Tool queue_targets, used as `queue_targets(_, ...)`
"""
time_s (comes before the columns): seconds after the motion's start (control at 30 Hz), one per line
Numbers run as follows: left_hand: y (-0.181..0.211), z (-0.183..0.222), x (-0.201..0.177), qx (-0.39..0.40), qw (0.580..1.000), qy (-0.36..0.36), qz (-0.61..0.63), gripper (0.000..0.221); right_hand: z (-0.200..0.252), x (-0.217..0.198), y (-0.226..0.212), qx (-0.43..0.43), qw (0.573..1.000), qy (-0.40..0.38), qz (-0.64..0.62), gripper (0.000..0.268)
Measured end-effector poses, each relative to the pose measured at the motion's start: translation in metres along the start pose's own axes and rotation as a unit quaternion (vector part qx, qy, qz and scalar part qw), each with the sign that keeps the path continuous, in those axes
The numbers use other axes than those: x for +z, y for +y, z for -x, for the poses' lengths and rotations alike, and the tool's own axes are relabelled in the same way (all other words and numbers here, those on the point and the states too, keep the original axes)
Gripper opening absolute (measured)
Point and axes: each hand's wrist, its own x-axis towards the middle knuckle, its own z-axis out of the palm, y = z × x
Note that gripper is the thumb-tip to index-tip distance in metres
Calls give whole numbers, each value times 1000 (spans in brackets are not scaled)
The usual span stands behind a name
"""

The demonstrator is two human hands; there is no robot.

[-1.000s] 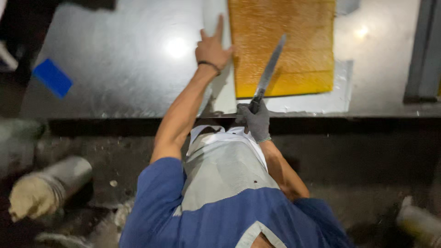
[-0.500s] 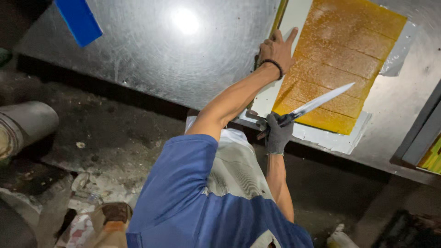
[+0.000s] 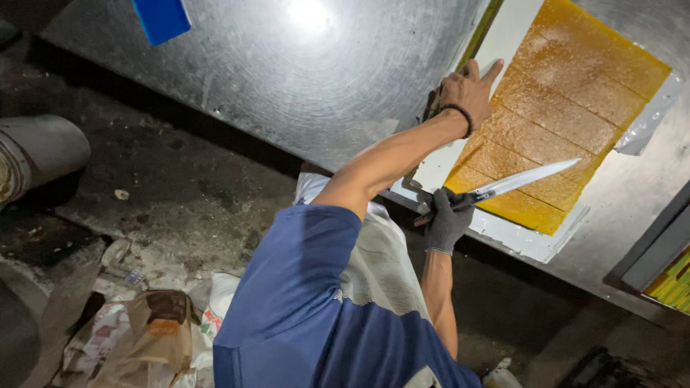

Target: The person uses a knife and a white guide bar to slice a large layered cake into square pieces on a metal table, then picks up the sliced pieces by hand and places them into a tray.

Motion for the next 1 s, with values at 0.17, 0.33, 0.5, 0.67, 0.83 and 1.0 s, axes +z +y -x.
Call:
queue_targets(0.17,0,2,-17,7,998,-60,-2,108,7,-1,-4,9,998,-2,55,27)
queue_targets(0.33,-9,-9,-18,37,995,-89,8,113,6,0,-1,-11,996,-7,83,35)
queue_targets(0.5,-12,-36,28,70,994,-5,78,67,2,-7,3,20,992,22,121,33)
queue_targets(0.67,-11,-44,44,65,991,-8,113,27,-2,-11,11,-5,998,14,62,37)
queue_targets(0.83,-9,-36,31,55,992,11,114,21,-3,-12,15,6,997,26,66,40)
queue_targets(1.0,-12,-29,19,62,991,-11,115,20,-3,-11,21,9,999,29,23,41)
